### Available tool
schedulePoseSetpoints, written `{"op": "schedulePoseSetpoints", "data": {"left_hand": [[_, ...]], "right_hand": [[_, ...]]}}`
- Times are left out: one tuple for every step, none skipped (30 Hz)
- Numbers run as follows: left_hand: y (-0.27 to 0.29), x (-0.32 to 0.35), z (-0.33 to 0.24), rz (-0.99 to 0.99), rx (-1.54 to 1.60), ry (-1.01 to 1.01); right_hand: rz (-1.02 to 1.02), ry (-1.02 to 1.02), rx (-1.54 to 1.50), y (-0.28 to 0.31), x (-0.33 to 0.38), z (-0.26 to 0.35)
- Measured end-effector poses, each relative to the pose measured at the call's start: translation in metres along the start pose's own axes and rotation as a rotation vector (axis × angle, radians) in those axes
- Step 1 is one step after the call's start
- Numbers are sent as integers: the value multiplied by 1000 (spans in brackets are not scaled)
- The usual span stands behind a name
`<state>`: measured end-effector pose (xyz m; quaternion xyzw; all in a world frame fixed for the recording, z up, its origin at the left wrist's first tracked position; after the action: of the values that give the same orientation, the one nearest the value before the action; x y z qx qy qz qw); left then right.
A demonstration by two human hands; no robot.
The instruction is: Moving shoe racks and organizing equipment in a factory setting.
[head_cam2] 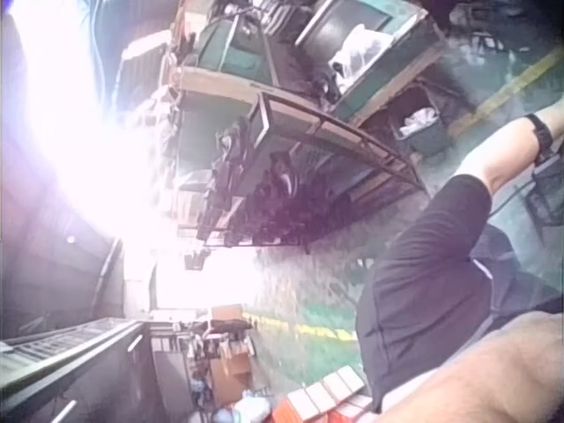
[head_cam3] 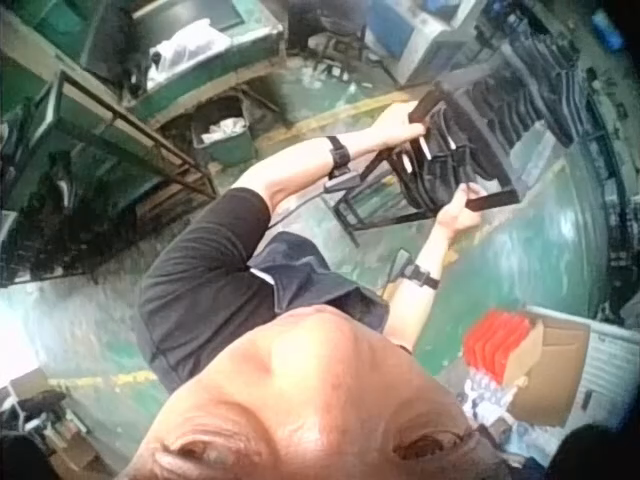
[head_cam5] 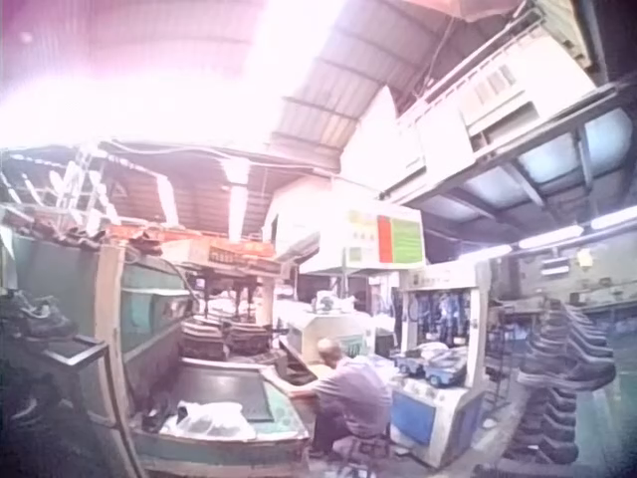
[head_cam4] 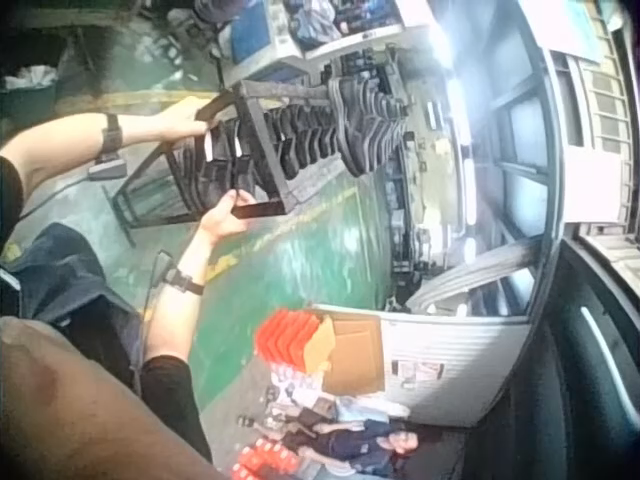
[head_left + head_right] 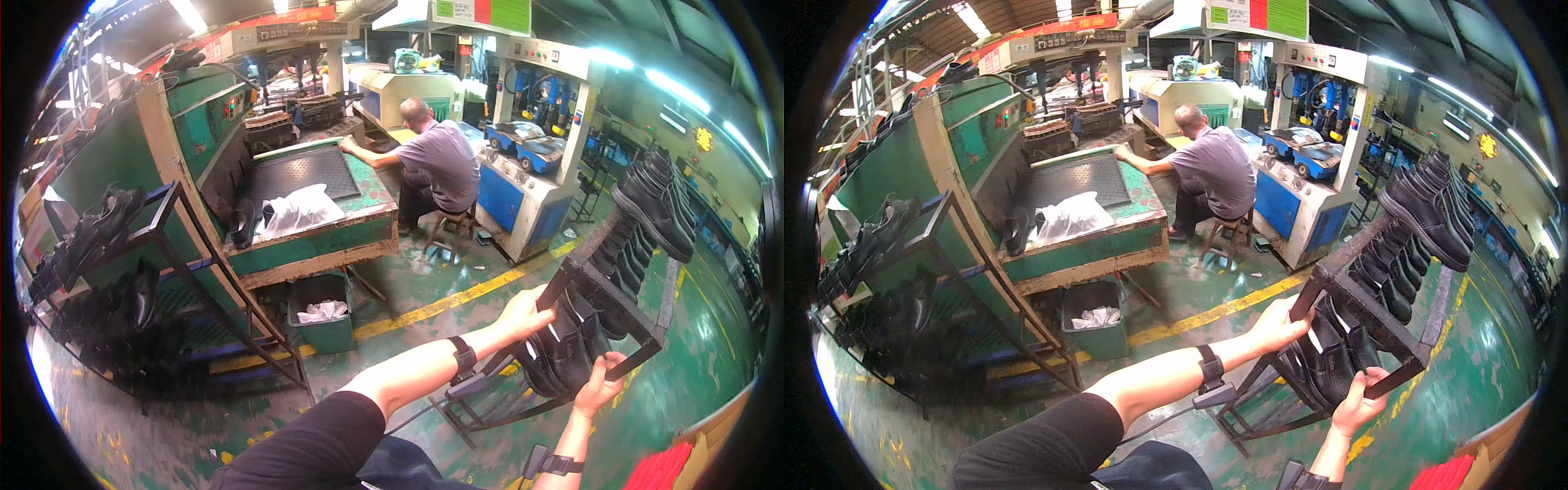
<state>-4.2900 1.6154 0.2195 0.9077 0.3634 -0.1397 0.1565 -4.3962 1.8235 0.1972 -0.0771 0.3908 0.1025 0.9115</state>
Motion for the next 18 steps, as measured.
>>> {"op": "schedulePoseSetpoints", "data": {"left_hand": [[-5,-12,4,26,37,-9],[-8,-21,8,52,74,-19],[-13,-32,11,40,66,-23],[-18,-40,14,63,45,-12],[-21,-46,17,86,23,1],[-26,-46,32,78,13,-2],[-29,-41,50,19,50,-89],[-26,-34,61,-41,83,-170],[-26,-14,40,83,-85,-46],[-16,11,54,41,-165,-78],[-7,39,63,64,-206,-123],[5,73,87,122,-331,11],[22,114,112,199,-416,83],[42,162,139,324,-510,326],[62,219,165,420,-546,512],[93,295,203,425,-673,609],[110,354,214,497,-775,837],[125,413,203,463,-833,1014]], "right_hand": [[-4,7,-39,-3,-10,-9],[8,27,-21,-5,-18,-17],[13,31,-34,-6,-28,-25],[21,21,-25,-8,-37,-33],[29,11,-17,-11,-46,-42],[25,6,-60,-13,-53,-57],[-17,74,-94,-19,-61,-71],[2,34,-99,-23,-67,-80],[-1,-8,-62,-11,-76,-97],[-11,-5,-69,-17,-83,-101],[-14,-10,-77,-17,-90,-113],[1,-8,-61,-18,-99,-123],[17,-14,-47,-21,-103,-128],[9,0,-86,-27,-105,-125],[2,-2,-90,-28,-108,-127],[12,2,-134,-36,-110,-126],[14,13,-140,-32,-112,-133],[42,12,-132,-26,-111,-141]]}}
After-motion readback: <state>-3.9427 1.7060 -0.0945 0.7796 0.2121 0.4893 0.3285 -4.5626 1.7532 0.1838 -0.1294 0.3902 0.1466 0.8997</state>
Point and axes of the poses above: each hand's wrist, its own x-axis away from the middle knuckle, its own y-axis out of the back of the hand, z = x × y, the point moved 2 cm from there along -x, towards the middle knuckle, and after that the axes turned 6 degrees about y, right-handed, at the moved point
